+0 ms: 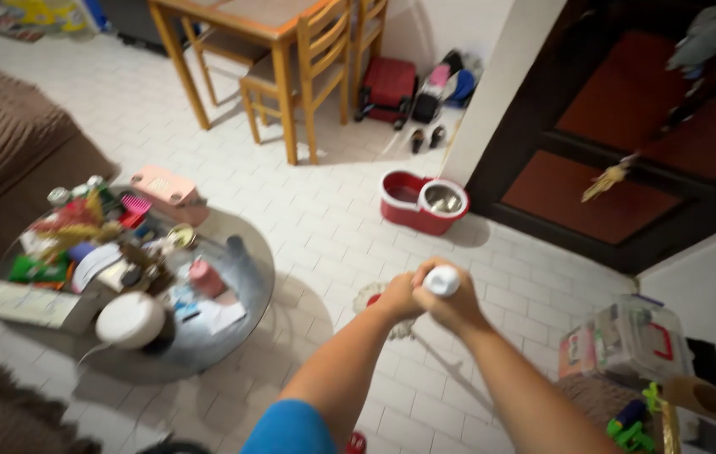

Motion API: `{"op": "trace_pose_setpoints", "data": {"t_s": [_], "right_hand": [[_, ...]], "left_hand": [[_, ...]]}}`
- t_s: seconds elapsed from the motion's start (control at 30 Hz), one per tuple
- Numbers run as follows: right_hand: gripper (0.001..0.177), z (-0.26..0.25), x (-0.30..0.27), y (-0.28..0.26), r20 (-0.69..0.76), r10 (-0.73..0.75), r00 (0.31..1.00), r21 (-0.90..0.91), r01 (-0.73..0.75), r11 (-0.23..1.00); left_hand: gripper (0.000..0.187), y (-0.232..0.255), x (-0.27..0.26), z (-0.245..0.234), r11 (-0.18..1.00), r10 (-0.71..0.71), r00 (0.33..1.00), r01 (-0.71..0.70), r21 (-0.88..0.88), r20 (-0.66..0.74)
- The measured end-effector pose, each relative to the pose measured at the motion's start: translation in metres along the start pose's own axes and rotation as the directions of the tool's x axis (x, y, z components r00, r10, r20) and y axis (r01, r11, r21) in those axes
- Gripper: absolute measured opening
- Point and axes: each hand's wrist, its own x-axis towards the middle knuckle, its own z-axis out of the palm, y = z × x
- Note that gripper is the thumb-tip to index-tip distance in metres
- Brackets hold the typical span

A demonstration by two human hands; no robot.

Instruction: The recorder uses a mop to clean the tiled floor in a dining area.

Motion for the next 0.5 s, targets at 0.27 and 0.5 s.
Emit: {"op": "trace_pose_setpoints", "data": {"t_s": [0.27,0.5], "right_hand": [[0.010,0.018,-0.036,0.011,0.085,-0.007,0.996,-0.118,0.017,0.993],[0.011,0.009,-0.083,0.020,0.126,-0.001,0.992,-0.183,0.024,0.983]], "left_hand": [[0.030,-0.008,-0.040,0.000,0.997,-0.074,0.990,0.073,0.017,0.122],[0.034,-0.027,-0.067,0.040,0.989,0.029,0.994,-0.044,0.139,0.104]]}}
